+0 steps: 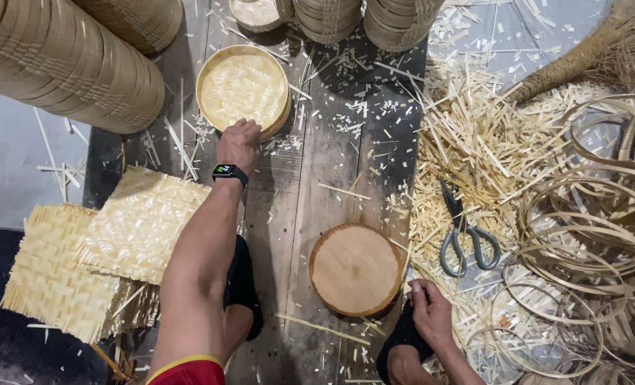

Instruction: The person constructs bamboo containers by assembling woven panels, circular frames, and wooden bases, using scissors to trim excess material and securing the components together by hand.

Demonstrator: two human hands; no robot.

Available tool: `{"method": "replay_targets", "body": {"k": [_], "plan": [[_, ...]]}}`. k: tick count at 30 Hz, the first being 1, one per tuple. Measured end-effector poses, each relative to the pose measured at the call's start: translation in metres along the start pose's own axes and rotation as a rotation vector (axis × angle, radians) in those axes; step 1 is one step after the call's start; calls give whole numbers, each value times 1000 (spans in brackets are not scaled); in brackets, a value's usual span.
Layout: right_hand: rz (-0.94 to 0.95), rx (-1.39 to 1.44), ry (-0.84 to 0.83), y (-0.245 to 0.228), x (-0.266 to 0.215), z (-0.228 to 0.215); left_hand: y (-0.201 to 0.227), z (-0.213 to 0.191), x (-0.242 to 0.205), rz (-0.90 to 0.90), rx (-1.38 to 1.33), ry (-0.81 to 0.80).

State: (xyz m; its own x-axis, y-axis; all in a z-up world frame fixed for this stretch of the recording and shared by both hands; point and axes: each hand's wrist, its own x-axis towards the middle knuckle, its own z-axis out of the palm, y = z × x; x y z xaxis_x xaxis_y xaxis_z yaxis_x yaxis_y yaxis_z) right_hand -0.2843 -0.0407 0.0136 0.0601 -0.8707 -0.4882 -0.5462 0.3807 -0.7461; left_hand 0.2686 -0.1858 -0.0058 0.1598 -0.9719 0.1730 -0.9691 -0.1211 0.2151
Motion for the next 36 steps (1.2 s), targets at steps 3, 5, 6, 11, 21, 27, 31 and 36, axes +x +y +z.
{"method": "replay_targets", "body": {"k": [3, 5, 6, 11, 21, 27, 31, 36], "plan": [[8, 9, -14, 3, 0, -1, 0, -2, -5, -4, -65, -68], [23, -18, -19, 2, 0, -1, 0, -4, -8, -7, -80, -77], [30, -31, -21, 1, 0, -2, 0, -4, -10, -11, -78, -60], [4, -37, -2, 0, 1, -1, 0, 0, -4, -24, -119, -48], [-82, -78, 46, -1, 0, 5, 14, -97, -107, -456, 145, -342], [-144, -143, 71, -3, -1, 3, 8, -124, -196, -509, 418, -585], [-122, -136, 51, -2, 1, 2, 1, -146, -199, -350, 364, -491], [-165, -68, 35, 8, 2, 2, 32, -217, -171, -366, 321, 19]]}}
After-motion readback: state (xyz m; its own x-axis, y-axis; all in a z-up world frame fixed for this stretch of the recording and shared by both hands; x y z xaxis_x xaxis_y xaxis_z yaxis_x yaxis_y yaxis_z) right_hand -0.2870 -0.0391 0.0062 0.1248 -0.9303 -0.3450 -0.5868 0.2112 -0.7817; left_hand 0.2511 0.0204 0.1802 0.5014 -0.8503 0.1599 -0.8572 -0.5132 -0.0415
